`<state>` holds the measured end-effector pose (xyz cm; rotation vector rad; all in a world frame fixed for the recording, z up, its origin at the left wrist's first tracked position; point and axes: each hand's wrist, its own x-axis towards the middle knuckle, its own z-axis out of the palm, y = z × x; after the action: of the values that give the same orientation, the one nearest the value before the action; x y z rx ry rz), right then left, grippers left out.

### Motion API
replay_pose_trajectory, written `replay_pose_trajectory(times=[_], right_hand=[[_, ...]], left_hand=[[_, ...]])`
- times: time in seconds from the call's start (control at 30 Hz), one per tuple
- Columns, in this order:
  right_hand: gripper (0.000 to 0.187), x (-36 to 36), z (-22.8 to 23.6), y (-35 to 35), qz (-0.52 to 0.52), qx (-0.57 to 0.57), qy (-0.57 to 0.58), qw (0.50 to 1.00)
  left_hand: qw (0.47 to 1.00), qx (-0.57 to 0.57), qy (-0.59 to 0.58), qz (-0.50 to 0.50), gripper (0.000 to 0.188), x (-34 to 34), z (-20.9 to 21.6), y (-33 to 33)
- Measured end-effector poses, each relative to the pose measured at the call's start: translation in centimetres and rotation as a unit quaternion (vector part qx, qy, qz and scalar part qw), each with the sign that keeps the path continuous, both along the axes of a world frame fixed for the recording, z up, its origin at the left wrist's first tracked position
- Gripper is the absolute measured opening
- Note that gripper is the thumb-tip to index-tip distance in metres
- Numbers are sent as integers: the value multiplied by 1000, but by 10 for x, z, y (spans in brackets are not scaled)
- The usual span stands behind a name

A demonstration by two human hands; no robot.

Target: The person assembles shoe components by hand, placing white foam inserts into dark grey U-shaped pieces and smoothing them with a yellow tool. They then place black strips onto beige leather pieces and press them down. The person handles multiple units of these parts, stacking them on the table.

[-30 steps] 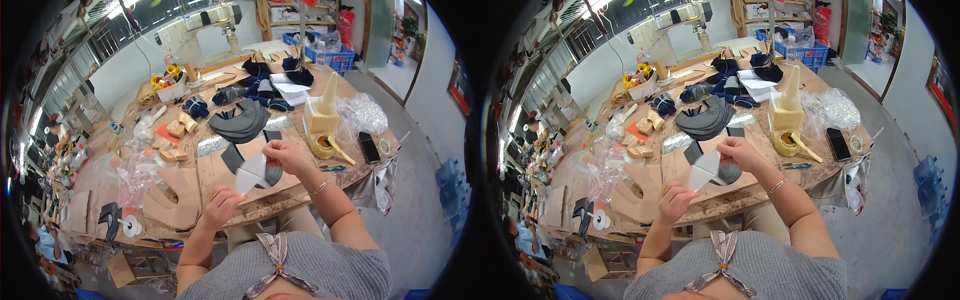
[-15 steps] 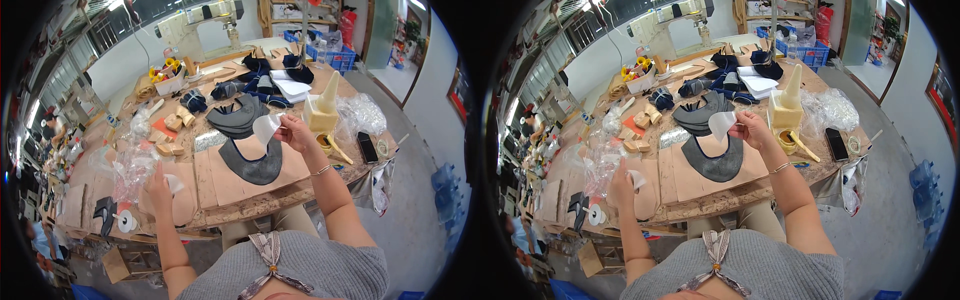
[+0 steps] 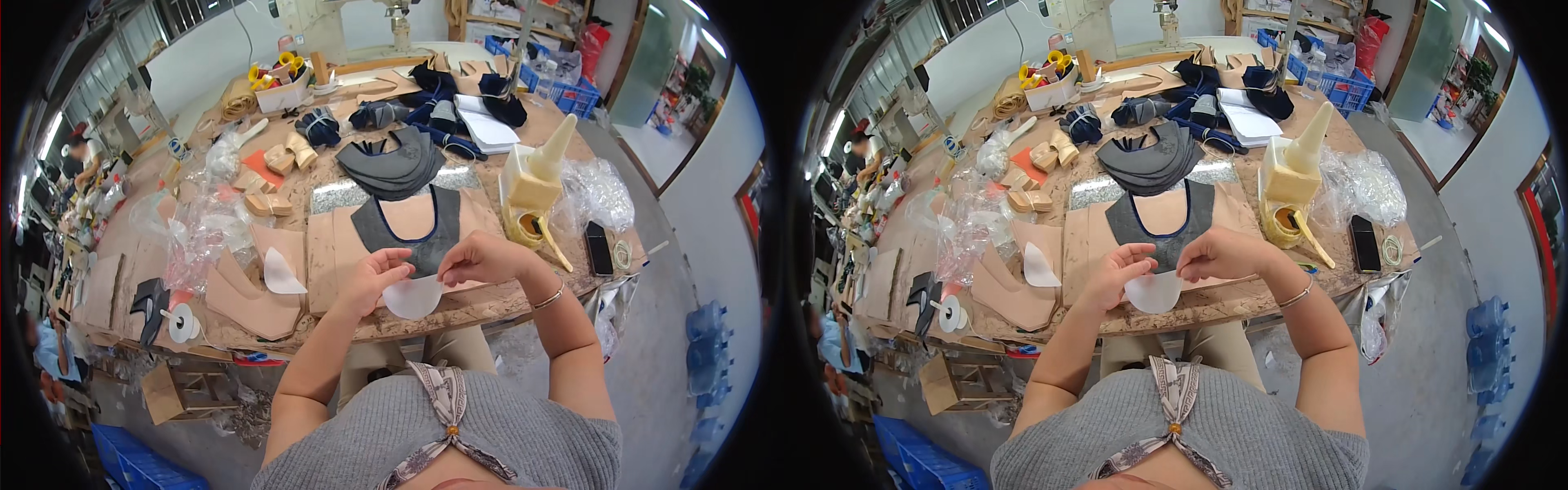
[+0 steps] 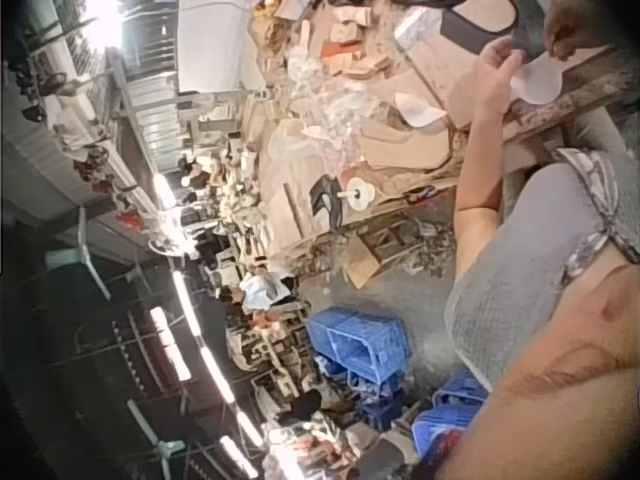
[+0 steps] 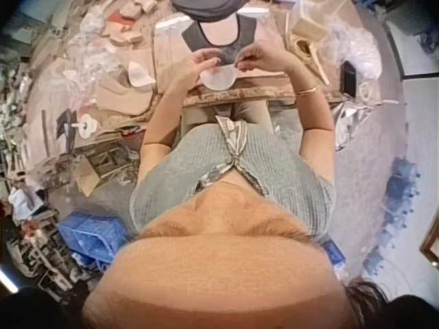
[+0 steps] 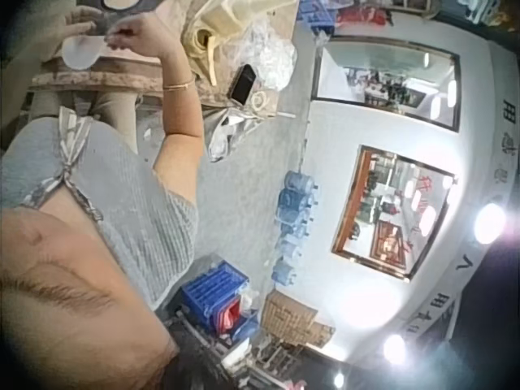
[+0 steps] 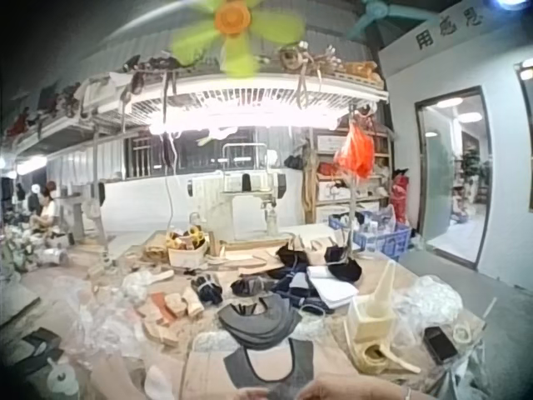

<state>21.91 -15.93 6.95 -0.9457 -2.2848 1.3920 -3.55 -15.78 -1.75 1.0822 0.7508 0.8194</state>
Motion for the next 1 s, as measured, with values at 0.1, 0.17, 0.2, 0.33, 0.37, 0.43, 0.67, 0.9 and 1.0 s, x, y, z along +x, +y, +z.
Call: replay_pose_trajectory(times=[0.1, 0.17, 0.2, 0.33, 0.37, 0.43, 0.67, 0.9, 1.0], right_hand=[[18, 14, -9, 11, -59, 80, -68, 993], [18, 17, -28, 19, -126, 51, -3, 991], [17, 17, -37, 24, -155, 53, 6, 987], [17, 17, -55, 40, -260, -85, 118, 955], [17, 17, -59, 43, -263, -82, 100, 956], [18, 19, -64, 47, -274, -77, 64, 957], [25, 16, -80, 48, -311, 20, -2, 950], [27, 13, -85, 50, -334, 26, -28, 942], [27, 11, -87, 48, -326, 72, -50, 941]], left_hand=[[991, 88, 54, 81, 38, 12, -3, -5], [968, 182, 107, 135, 39, 18, 1, -2], [960, 193, 145, 140, 39, 17, 4, 4], [925, 232, 258, 156, 38, 10, 3, 31], [916, 242, 276, 160, 38, 9, 1, 34], [897, 277, 298, 171, 38, 14, 2, 34], [864, 332, 321, 202, 42, 18, -11, 31], [829, 387, 350, 200, 43, 21, -22, 34], [762, 466, 400, 204, 42, 26, -19, 27]])
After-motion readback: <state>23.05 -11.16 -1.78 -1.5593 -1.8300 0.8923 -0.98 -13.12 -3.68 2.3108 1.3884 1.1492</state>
